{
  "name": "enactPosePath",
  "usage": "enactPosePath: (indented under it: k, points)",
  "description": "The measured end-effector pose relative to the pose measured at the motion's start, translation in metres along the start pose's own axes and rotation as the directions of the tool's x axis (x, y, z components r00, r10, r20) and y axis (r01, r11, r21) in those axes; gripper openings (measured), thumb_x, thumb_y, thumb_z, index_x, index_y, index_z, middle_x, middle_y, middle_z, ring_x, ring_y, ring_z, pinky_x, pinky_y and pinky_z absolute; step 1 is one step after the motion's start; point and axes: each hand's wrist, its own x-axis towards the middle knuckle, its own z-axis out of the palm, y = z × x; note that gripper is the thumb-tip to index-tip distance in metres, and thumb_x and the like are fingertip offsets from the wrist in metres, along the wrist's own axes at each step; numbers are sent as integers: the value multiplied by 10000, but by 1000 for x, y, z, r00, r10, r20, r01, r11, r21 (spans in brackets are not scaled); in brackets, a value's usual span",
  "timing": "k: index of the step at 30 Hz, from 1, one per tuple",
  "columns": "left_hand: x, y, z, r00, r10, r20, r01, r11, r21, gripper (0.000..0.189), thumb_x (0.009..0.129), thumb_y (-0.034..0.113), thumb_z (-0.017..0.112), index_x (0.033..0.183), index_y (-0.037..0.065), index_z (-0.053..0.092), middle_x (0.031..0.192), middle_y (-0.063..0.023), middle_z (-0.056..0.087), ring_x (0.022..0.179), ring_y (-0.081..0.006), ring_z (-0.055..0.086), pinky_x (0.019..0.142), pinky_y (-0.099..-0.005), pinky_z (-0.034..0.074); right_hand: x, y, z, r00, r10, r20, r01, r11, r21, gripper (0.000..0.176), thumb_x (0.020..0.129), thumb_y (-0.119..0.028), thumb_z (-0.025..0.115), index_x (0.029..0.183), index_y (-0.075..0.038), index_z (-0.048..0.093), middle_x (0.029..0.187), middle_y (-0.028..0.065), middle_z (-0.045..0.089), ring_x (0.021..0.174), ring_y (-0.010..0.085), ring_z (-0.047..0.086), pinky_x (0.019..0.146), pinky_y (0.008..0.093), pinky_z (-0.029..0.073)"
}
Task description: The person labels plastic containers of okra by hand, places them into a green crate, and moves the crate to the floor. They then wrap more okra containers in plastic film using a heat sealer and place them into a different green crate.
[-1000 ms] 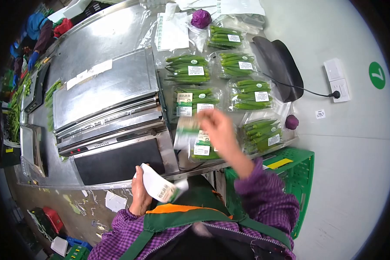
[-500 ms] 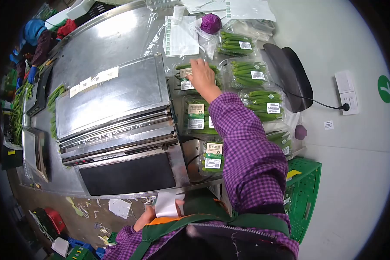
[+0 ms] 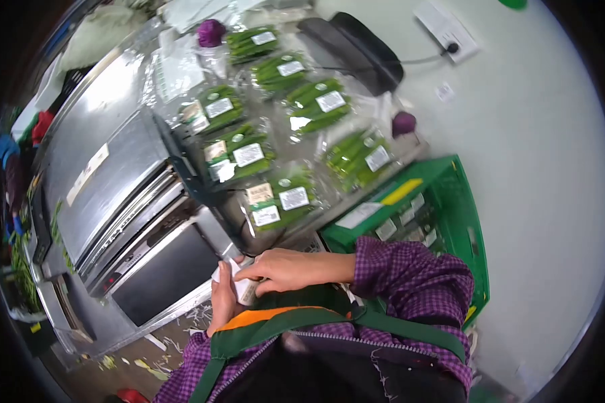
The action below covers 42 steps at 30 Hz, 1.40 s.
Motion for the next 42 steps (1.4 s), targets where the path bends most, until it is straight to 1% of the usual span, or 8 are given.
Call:
enactPosePath:
  k: [8,15,20,23,28,30,35,42]
  points:
    - [2,-23,39,998,-53,-28,54,998,41,400,978,355,389,1061,4,562,900,-39,586,775,-129,563,684,-283,471,-69,3,20,886,-92,-455,101,995,-6,94,783,-110,640,869,-79,661,925,85,615,936,257,574,829,356,443]
    - [11,-5,26,992,36,-121,-45,996,-72,431,955,427,406,1094,39,528,853,-63,581,813,-197,602,748,-329,499,-127,22,-107,534,470,-703,-141,869,474,126,871,-25,561,991,-7,597,863,43,649,776,75,601,680,211,482]
    - [-6,-18,15,852,-305,425,424,879,-219,442,931,493,403,966,72,533,762,-109,577,689,-277,612,770,-418,508,-132,87,-155,552,434,-712,-438,878,196,195,852,-14,563,1045,7,566,847,83,662,714,114,623,626,252,477]
    - [-36,4,41,766,-591,252,575,806,143,559,906,544,401,1089,32,527,957,-148,592,856,-268,622,835,-420,497,-124,119,-155,567,452,-689,-526,842,120,245,811,-54,614,1048,-5,570,831,100,662,722,166,631,650,289,482]
    - [-41,0,23,742,-400,538,460,887,24,564,919,477,455,1253,22,476,1119,-122,563,990,-215,587,892,-325,451,-120,140,-152,678,173,-714,-658,576,-485,346,703,-125,708,1015,-63,573,927,84,587,827,246,603,701,349,476]
    - [-33,-4,10,724,-269,635,-251,755,606,404,931,330,519,1176,9,552,1086,-84,586,953,-139,572,870,-278,429,-119,121,-151,735,89,-672,-602,541,-587,370,680,-134,719,1015,-79,571,956,80,563,863,243,585,718,358,471]
    - [-29,-30,13,958,-187,216,48,851,522,294,931,253,536,1048,3,639,880,7,637,823,-60,545,701,-221,433,-126,124,-140,841,76,-536,-535,262,-803,422,645,-141,733,1032,-99,569,1016,77,539,940,247,546,781,372,457]
    - [-6,-25,59,994,-105,14,106,992,-65,337,962,298,454,1092,11,573,984,-56,608,865,-154,587,766,-311,484,-77,15,-36,981,143,-132,-104,958,267,438,745,-172,684,1144,-44,558,957,133,635,860,306,596,794,394,464]
